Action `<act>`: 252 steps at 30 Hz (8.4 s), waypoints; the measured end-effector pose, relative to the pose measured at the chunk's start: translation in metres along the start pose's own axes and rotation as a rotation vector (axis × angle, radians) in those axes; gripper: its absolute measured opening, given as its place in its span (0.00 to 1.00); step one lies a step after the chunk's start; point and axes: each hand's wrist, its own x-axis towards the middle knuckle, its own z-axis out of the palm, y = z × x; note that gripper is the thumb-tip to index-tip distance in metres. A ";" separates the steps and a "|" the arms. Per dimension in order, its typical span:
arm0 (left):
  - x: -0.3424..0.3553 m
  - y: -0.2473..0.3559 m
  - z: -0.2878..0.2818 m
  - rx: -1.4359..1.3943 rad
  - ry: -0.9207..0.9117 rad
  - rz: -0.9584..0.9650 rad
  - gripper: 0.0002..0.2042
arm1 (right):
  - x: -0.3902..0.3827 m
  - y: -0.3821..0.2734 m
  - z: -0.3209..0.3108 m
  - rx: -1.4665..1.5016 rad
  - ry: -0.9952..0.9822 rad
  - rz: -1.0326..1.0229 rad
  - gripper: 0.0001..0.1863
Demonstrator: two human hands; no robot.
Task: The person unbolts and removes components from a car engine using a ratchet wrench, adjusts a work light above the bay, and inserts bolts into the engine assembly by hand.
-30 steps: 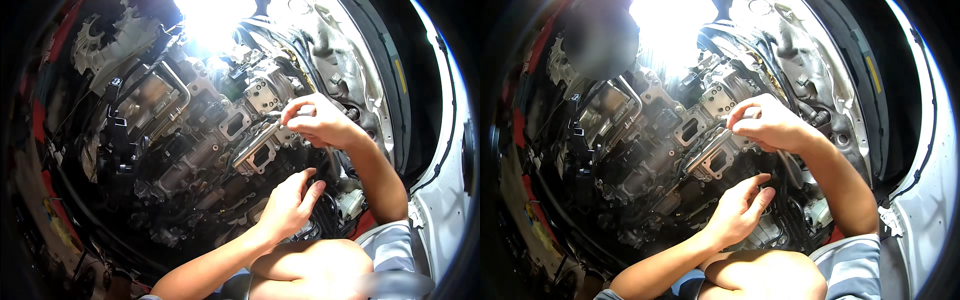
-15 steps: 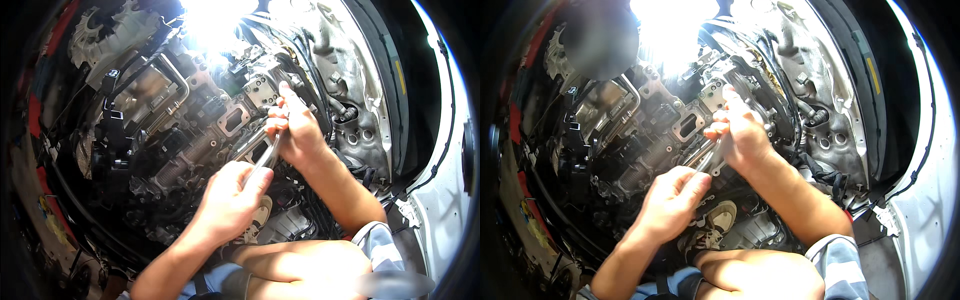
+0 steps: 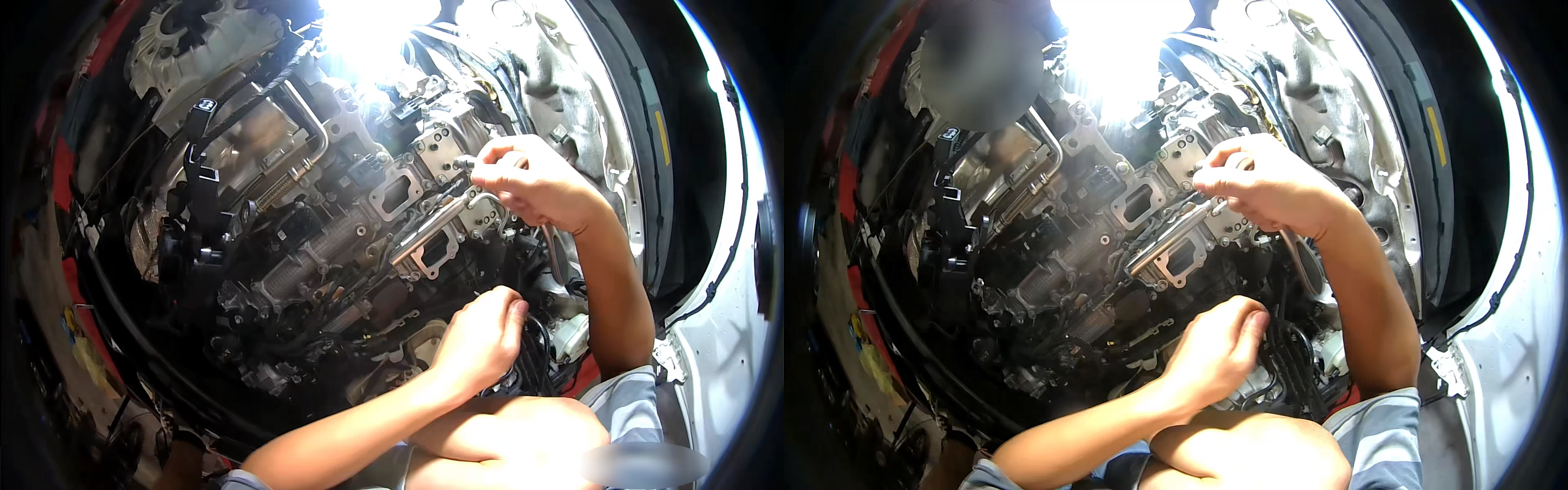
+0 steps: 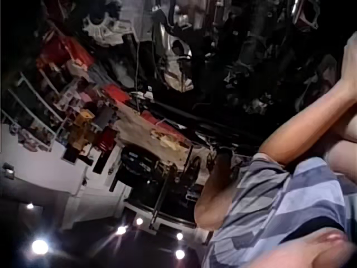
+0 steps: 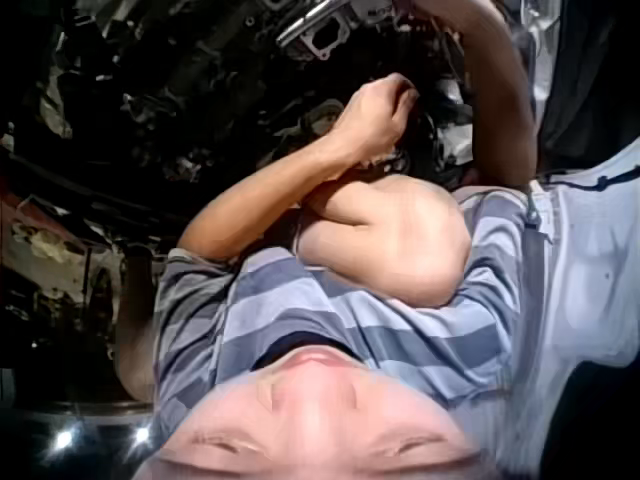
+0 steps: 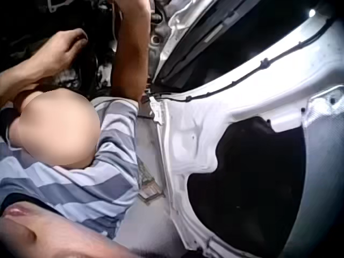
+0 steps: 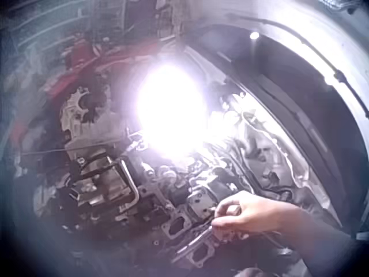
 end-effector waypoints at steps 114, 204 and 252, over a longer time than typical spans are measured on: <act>0.133 0.079 -0.216 -0.375 0.798 0.001 0.15 | 0.083 -0.008 0.052 1.323 0.247 -0.314 0.36; 0.297 0.011 -0.380 1.030 0.029 0.250 0.23 | -0.078 0.194 0.175 -0.934 0.032 -0.618 0.11; 0.070 -0.009 -0.583 0.929 0.102 0.393 0.15 | -0.238 -0.040 0.234 -0.756 0.724 0.340 0.15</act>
